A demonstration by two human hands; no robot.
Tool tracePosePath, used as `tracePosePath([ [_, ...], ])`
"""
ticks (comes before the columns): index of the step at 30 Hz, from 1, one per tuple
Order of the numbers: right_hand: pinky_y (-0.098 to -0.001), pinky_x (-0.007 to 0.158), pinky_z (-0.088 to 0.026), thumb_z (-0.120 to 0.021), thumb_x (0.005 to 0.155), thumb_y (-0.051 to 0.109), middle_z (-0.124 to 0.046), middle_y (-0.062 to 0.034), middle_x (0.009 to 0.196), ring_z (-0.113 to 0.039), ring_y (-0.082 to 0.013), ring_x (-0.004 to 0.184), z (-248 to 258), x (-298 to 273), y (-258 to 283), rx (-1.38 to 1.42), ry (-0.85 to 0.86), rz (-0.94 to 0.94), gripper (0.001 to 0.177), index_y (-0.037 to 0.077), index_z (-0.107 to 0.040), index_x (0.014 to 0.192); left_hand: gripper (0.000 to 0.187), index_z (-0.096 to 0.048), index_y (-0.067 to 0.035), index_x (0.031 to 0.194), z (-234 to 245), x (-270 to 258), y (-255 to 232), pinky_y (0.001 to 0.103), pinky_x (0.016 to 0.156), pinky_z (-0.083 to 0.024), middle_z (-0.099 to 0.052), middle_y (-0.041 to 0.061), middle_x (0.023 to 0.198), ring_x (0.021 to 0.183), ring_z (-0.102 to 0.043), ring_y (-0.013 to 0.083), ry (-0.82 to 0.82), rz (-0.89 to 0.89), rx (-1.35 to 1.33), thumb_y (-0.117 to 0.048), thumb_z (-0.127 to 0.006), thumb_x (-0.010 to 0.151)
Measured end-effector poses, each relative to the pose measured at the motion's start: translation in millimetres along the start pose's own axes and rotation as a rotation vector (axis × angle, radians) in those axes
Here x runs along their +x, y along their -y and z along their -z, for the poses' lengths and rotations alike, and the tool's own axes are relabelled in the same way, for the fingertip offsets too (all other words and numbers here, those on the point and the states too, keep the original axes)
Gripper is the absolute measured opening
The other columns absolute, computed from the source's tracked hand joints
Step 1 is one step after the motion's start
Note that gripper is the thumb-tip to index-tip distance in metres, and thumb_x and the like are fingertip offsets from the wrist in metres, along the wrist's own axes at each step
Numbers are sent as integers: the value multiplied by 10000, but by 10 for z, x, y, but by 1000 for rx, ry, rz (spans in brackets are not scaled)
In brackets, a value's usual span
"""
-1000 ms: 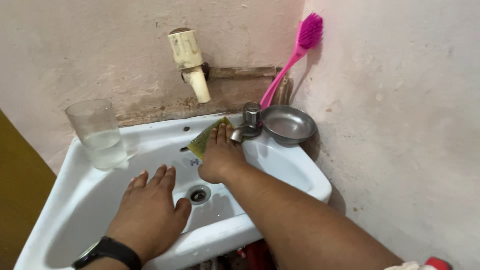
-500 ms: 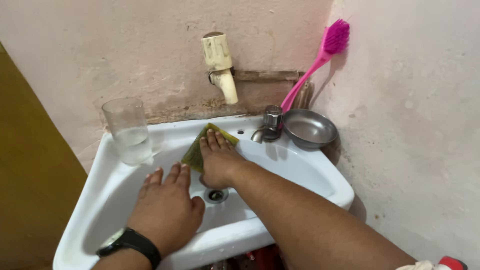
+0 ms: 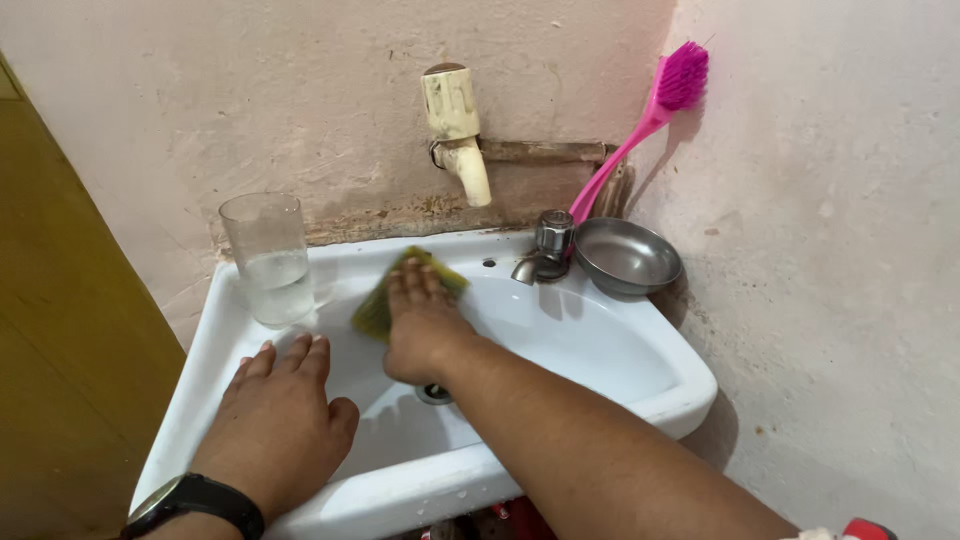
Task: The person scrubs the surface of a white sink and its metal faucet with a sponge and eventually pours water from a glass over the basin.
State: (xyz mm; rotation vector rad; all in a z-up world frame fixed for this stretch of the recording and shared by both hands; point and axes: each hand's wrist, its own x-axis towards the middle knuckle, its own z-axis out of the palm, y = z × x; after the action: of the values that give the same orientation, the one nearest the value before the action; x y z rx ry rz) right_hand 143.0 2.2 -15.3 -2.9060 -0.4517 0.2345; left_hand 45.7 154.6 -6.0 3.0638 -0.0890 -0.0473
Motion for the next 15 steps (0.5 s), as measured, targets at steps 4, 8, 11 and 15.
tracePosePath([
  [4,-400,1284,-21,-551,850,112,93,-173,1718,77,-306,1594,-45,16,110,-50,-20,129,958,23,10,1621,728,-297,-46,1527,17,-8,3,403,1233,-184,-281,143,1610,1498,-232,382,3,0,7,-357,-528,910],
  [8,-423,1256,16,-528,858,86,166,-183,1698,132,-325,1571,-31,58,76,-77,-19,32,975,34,84,1615,751,-302,-53,1566,10,-6,1,408,1221,-179,-275,145,1607,1485,-232,391,-9,-11,-1,-338,-522,906],
  [11,-433,1283,25,-548,876,147,152,-236,1693,137,-355,1587,-3,-4,73,-16,-38,-118,955,-37,49,1599,750,-293,-39,1531,20,-2,-11,411,1232,-190,-301,145,1604,1490,-249,380,7,32,-20,-346,-547,896],
  [15,-427,1280,5,-564,845,131,164,-241,1690,135,-366,1582,44,-31,76,35,-25,-65,993,-15,55,1607,760,-321,-62,1565,30,-13,-13,413,1233,-186,-308,133,1602,1490,-243,375,-25,18,-45,-317,-540,884],
])
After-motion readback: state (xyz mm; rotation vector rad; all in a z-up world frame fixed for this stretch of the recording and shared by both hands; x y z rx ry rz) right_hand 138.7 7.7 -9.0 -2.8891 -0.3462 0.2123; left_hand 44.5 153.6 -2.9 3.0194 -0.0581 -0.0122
